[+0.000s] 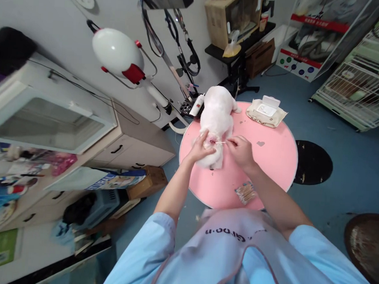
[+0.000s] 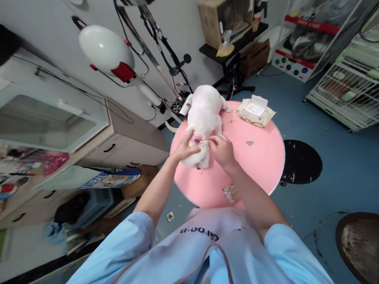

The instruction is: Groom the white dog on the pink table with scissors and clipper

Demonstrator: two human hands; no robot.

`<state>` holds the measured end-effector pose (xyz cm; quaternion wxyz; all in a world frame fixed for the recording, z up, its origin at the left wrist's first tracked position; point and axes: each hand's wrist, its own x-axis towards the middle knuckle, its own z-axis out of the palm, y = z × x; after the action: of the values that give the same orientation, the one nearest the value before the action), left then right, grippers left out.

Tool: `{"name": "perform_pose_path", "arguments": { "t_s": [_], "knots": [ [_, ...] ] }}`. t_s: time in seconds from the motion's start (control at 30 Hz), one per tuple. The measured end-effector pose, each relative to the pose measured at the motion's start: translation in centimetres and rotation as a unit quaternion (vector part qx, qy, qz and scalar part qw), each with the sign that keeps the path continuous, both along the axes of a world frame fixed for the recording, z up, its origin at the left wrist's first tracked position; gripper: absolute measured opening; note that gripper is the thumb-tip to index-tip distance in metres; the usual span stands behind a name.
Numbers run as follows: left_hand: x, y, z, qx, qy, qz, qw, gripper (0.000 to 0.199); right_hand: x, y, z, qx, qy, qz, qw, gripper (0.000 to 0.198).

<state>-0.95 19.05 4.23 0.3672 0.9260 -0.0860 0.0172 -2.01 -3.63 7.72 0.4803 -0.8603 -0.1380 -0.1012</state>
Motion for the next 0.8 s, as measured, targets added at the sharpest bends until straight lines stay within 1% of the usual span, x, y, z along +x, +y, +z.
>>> {"name": "perform_pose_path", "arguments": {
  "t_s": [0.1,0.23,0.3,0.4,0.47,0.63,0.8],
  "knots": [
    [-0.2,0.0,0.1,-0.005,-0.005,0.001,1.000,0.096,1.7,2.4,-0.2,-0.082,-0.004,0.063,0.995,0.026],
    [-0.2,-0.1,0.2,-0.009,-0.012,0.007,1.000,0.097,2.5,2.8,0.0,-0.199,0.013,0.110,0.974,0.026],
    [-0.2,-0.1,0.3,-0.010,-0.013,0.010,1.000,0.096,2.8,2.8,0.5,-0.239,0.018,0.126,0.963,0.026],
    [-0.1,-0.4,0.7,-0.007,-0.013,0.009,1.000,0.096,3.1,3.0,1.0,-0.275,-0.001,0.162,0.948,0.030],
    [-0.1,-0.6,0.9,-0.003,-0.012,0.009,1.000,0.095,3.2,3.3,0.9,-0.298,-0.024,0.173,0.938,0.034],
    [0.0,-0.9,1.4,-0.006,0.002,0.012,1.000,0.095,2.9,3.7,0.2,-0.353,-0.069,0.157,0.920,0.042],
    [-0.1,-1.1,1.7,-0.004,0.007,0.014,1.000,0.096,2.3,3.8,0.2,-0.377,-0.083,0.145,0.911,0.041]
  ]
}}
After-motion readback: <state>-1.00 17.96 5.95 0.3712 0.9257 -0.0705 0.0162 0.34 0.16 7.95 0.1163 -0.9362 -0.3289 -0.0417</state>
